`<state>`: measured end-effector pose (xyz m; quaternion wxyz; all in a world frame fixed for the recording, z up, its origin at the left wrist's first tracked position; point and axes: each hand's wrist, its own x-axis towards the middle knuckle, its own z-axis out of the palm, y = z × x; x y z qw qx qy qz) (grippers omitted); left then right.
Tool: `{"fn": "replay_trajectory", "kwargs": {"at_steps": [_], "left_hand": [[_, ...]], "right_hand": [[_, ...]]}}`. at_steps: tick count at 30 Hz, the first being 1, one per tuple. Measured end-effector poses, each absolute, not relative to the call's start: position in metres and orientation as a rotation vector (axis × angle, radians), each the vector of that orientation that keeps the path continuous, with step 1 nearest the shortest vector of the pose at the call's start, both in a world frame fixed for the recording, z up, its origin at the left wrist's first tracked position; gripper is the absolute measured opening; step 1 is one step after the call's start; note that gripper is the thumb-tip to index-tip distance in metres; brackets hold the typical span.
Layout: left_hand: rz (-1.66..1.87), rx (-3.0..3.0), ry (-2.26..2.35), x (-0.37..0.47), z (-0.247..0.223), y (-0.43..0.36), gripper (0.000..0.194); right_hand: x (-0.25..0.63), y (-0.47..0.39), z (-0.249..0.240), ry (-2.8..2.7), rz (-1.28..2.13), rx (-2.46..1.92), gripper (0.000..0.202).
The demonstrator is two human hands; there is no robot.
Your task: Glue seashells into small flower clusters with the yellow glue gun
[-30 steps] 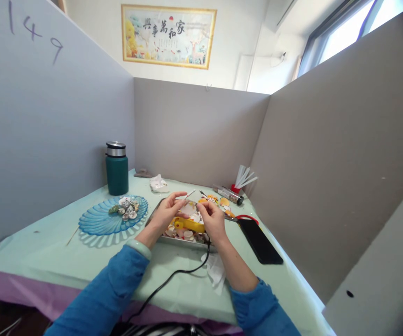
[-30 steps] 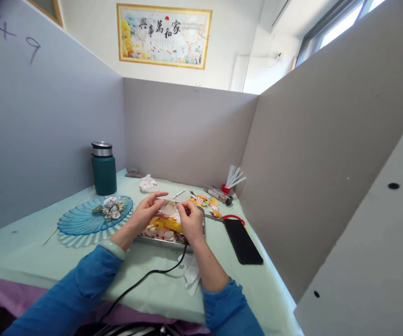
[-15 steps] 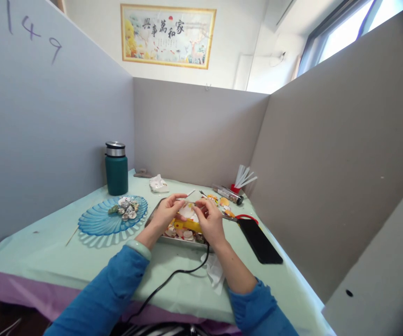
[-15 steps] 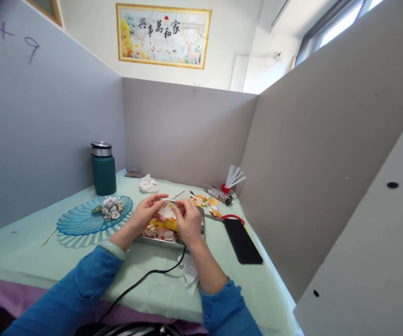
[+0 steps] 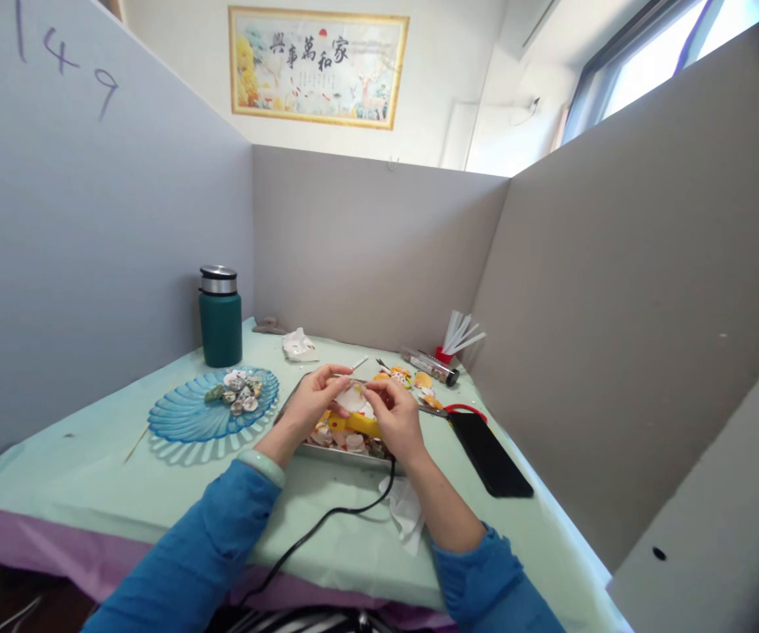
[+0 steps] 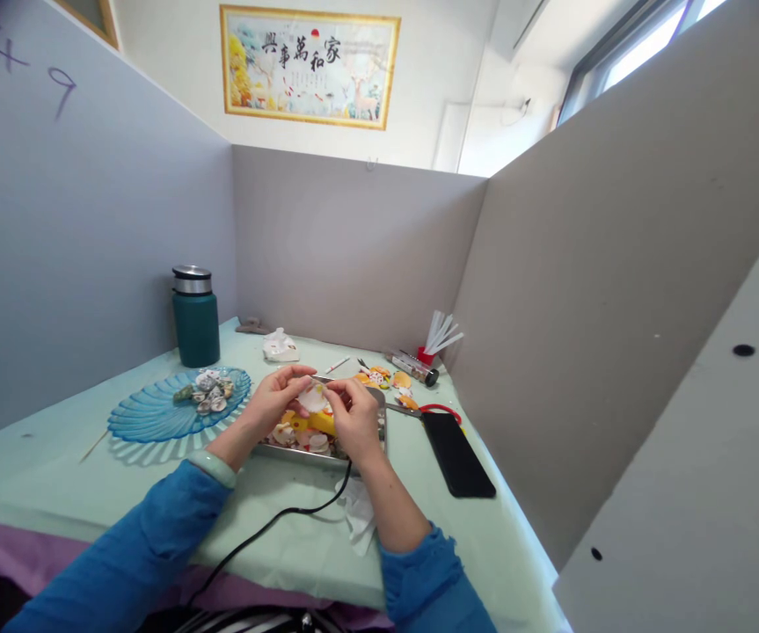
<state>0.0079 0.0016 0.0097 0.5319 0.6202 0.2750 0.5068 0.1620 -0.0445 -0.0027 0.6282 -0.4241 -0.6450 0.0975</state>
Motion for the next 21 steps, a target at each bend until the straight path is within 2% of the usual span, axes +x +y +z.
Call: {"fn": "replay_trajectory", "kwargs": {"at_steps": [6, 21], "left_hand": [[1.213, 1.516, 0.659, 0.007, 0.008, 0.002, 0.041], [1.175, 1.461, 0.532, 0.012, 0.015, -0.009, 0.051]], "right_hand": [[0.165, -0.036, -0.009, -1.429, 0.465, -0.936, 0.018], [0.166, -0.034, -0.006, -1.301, 0.590, -0.868, 0.017]]}}
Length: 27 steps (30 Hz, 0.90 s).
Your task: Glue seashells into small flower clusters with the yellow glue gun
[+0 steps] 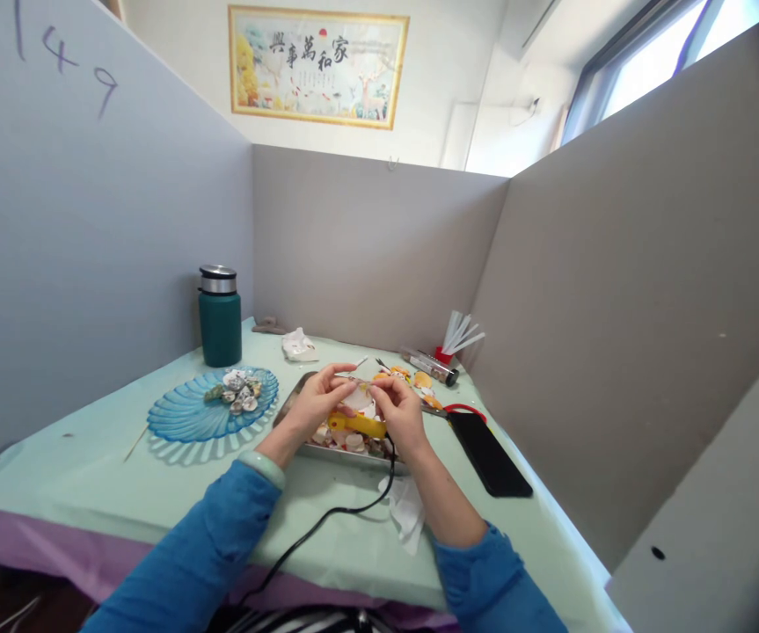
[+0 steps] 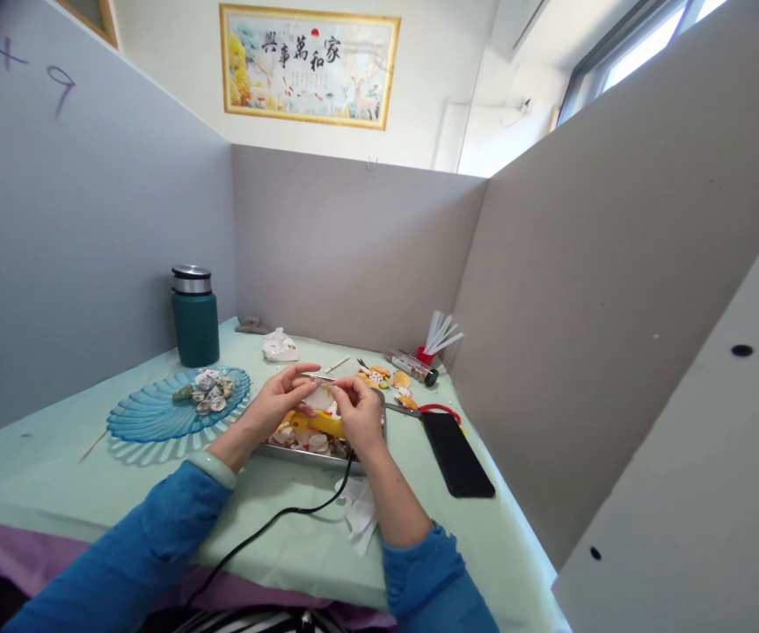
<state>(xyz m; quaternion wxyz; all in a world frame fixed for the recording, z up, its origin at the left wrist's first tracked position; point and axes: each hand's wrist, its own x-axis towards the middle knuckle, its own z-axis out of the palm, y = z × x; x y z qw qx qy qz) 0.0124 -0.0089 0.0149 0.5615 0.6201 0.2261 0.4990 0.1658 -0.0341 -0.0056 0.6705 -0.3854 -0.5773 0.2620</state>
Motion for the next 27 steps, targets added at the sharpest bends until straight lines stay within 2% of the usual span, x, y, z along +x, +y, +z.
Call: {"fn": "replay_trajectory", "kwargs": {"at_steps": [5, 11, 18, 27], "left_hand": [[1.197, 1.485, 0.620, 0.011, 0.015, -0.007, 0.057], [1.207, 1.638, 0.597, 0.014, 0.011, -0.005, 0.056], [1.262, 1.794, 0.574, 0.014, 0.004, -0.001, 0.052], [1.332, 1.747, 0.589, 0.014, 0.007, -0.003, 0.055]], "right_hand": [[0.166, -0.035, -0.005, -1.350, 0.595, -0.882, 0.020], [0.166, -0.038, -0.002, -1.426, 0.329, -0.914, 0.019], [0.164, -0.045, 0.002, -1.544, 0.179, -0.919, 0.014], [0.163, -0.047, 0.001, -1.490, 0.222, -0.952, 0.011]]}}
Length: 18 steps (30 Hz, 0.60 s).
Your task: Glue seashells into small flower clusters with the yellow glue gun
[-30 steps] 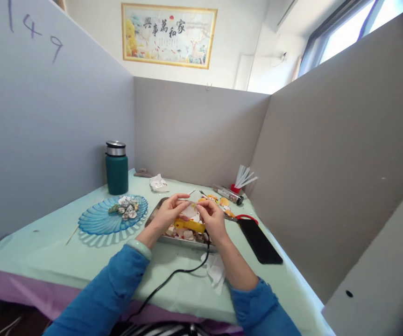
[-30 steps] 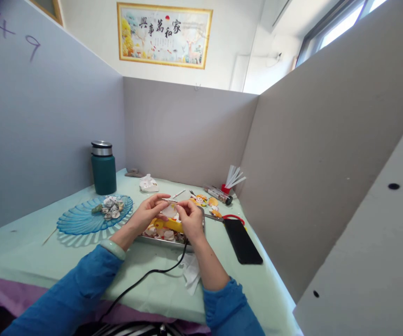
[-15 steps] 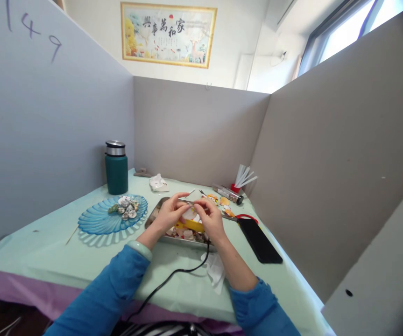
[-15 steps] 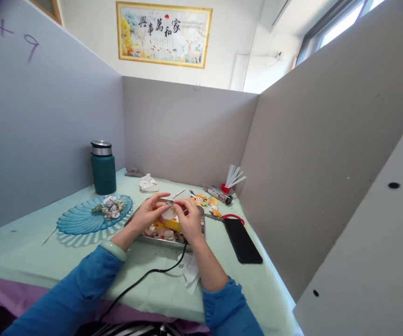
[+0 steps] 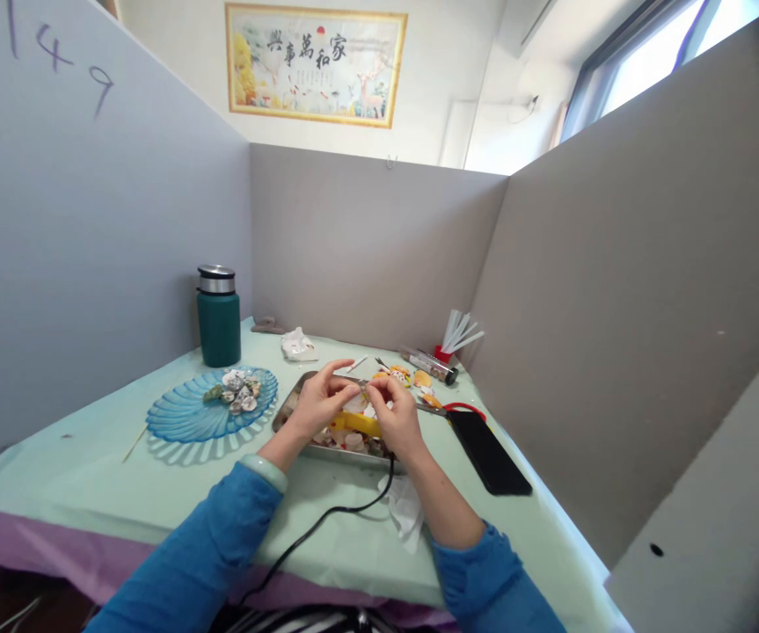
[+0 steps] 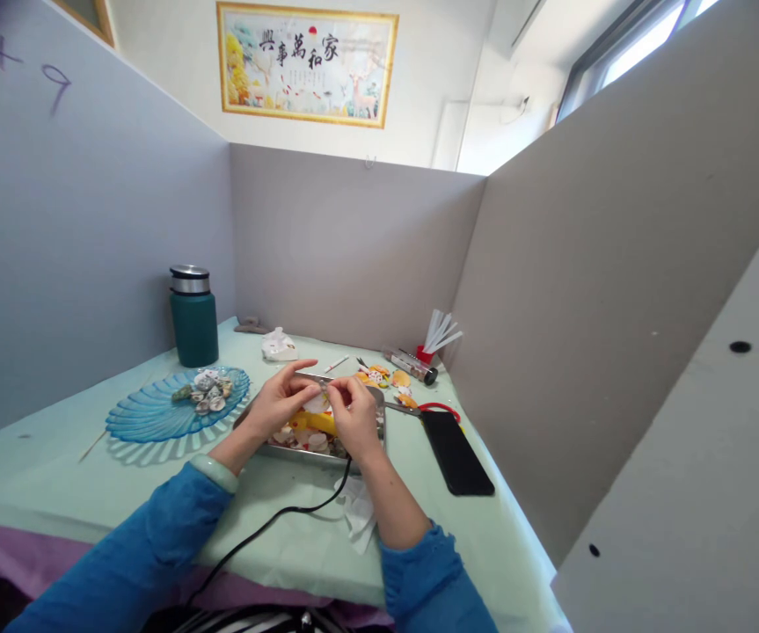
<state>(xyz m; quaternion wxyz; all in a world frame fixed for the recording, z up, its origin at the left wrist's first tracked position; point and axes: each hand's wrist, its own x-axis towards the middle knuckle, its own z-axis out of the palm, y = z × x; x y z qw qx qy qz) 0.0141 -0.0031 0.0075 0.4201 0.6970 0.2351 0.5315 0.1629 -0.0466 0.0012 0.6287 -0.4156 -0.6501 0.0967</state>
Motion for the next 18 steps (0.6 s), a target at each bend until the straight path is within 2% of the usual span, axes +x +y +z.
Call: {"fn": "replay_trajectory", "kwargs": {"at_steps": [12, 18], "left_hand": [[1.359, 1.780, 0.685, 0.013, 0.008, -0.004, 0.052], [1.378, 1.819, 0.697, 0.013, 0.006, -0.003, 0.053]], "right_hand": [[0.165, -0.035, -0.006, -1.321, 0.557, -0.893, 0.023], [0.162, -0.042, -0.002, -1.438, 0.374, -0.955, 0.017]]}}
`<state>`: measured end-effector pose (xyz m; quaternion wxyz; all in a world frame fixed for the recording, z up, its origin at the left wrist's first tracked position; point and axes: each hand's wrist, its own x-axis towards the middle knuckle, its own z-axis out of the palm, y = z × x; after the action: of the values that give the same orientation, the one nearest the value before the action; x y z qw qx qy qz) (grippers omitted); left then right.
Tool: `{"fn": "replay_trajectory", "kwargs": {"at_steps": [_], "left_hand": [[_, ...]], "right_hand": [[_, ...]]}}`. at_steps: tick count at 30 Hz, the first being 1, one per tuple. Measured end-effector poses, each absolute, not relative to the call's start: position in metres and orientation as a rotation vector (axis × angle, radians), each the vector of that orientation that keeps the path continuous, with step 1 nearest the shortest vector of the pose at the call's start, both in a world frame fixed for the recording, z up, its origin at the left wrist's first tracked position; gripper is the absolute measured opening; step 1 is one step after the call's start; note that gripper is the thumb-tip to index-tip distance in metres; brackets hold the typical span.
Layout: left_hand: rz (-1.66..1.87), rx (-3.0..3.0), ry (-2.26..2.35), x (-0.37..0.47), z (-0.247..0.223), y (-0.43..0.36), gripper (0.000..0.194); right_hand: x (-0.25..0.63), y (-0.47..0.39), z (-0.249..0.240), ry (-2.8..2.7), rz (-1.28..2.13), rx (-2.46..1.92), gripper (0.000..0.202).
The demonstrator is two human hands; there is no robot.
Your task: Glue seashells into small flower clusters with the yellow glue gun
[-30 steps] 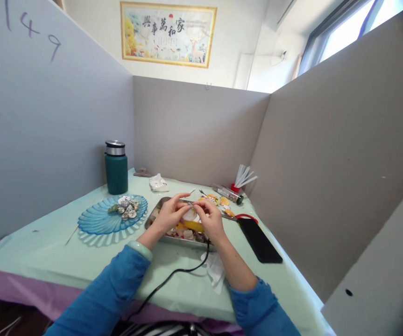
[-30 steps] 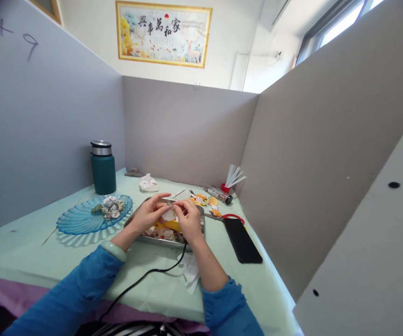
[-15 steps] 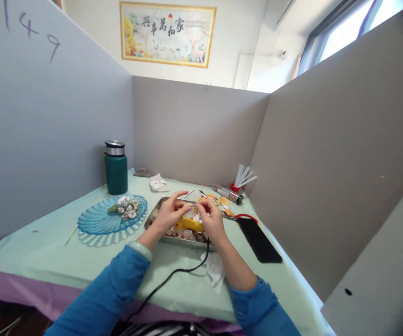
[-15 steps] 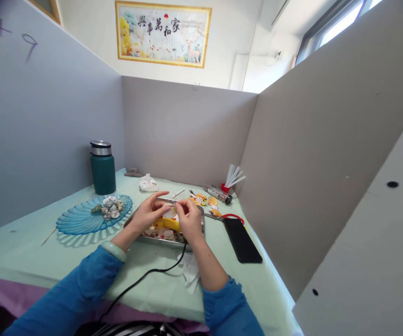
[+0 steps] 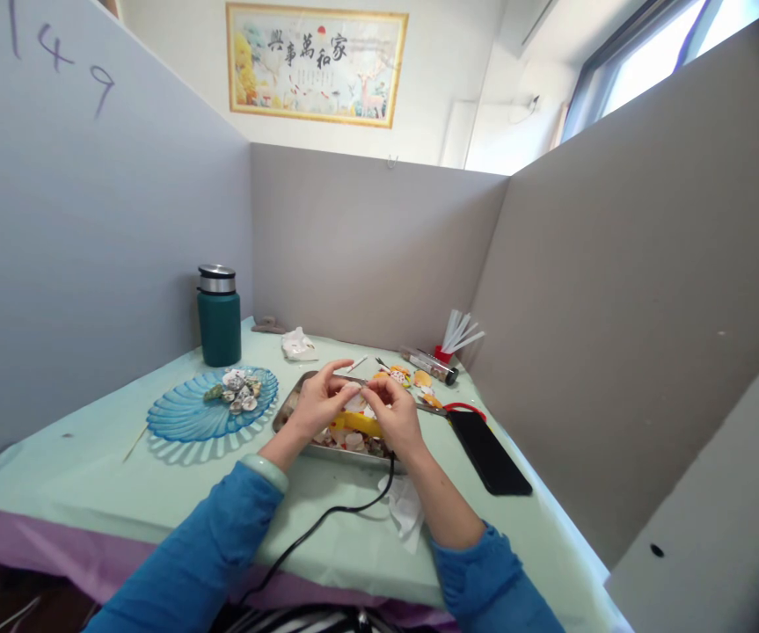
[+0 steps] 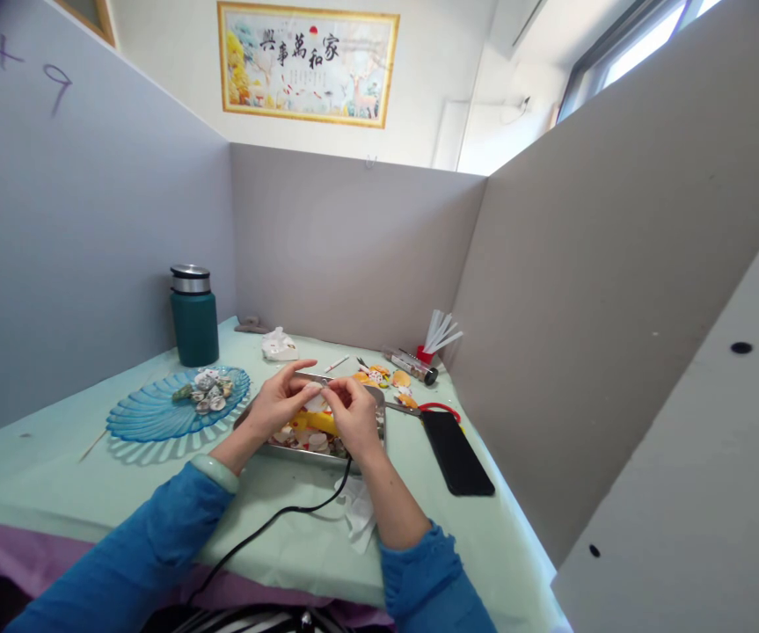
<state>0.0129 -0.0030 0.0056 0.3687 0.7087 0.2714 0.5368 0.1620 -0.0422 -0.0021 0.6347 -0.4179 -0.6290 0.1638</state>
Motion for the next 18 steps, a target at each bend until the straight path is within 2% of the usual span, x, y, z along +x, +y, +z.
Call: {"fn": "replay_trajectory", "kwargs": {"at_steps": [5, 18], "left_hand": [[1.363, 1.844, 0.687, 0.0124, 0.0054, -0.0039, 0.053], [1.384, 1.731, 0.678, 0.0137, 0.0041, 0.0005, 0.051]], "right_hand": [[0.1626, -0.0413, -0.0031, -1.418, 0.330, -0.974, 0.016], [0.1617, -0.0378, -0.0022, -1.332, 0.559, -0.909, 0.024]]}}
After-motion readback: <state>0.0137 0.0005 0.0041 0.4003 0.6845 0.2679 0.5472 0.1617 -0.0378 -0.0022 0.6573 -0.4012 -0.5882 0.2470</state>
